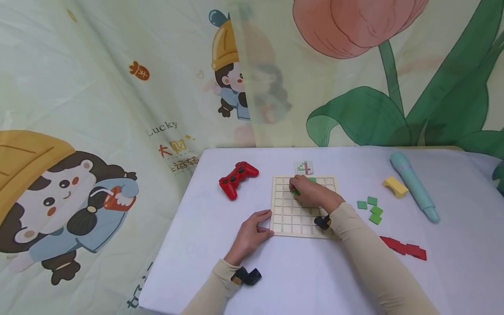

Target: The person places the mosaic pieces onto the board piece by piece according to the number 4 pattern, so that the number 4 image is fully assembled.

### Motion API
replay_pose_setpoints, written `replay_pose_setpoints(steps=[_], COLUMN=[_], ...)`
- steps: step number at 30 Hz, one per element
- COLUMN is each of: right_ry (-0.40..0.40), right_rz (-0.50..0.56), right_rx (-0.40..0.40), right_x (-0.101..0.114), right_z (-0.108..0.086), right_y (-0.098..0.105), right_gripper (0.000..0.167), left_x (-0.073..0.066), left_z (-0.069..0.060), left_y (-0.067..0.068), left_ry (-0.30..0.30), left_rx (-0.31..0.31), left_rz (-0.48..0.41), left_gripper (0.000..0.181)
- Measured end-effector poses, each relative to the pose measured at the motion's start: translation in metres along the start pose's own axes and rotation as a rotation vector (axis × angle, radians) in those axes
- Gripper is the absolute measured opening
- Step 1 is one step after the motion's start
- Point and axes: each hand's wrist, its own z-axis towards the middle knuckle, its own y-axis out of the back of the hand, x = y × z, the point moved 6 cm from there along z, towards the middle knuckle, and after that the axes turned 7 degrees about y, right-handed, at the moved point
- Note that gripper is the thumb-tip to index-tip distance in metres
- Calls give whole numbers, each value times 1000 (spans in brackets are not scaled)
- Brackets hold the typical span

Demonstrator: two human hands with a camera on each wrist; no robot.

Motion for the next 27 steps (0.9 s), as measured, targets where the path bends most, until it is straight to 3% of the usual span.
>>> replay_pose_setpoints(steps=[9,16,19,22,27], right_ry=[28,5,14,3,-93], right_rz=[15,10,18,37,6], right_rx=[-34,-37,-52,-92,-195], right_x=[2,9,13,13,-6], right_z=[0,11,7,-15,-88], right_y=[-2,-3,-1,8,40], right_gripper=[15,16,20,23,23], left_x=[1,3,5,7,2], left_z=[3,3,1,1,3], left_y=[-1,10,13,11,2], left_ry=[-1,-10,-11,-11,-38], left_rx=[17,-6,-9,6,28], left_rz=[-12,-4,-16,-19,-9], left_gripper=[65,64,64,64,64])
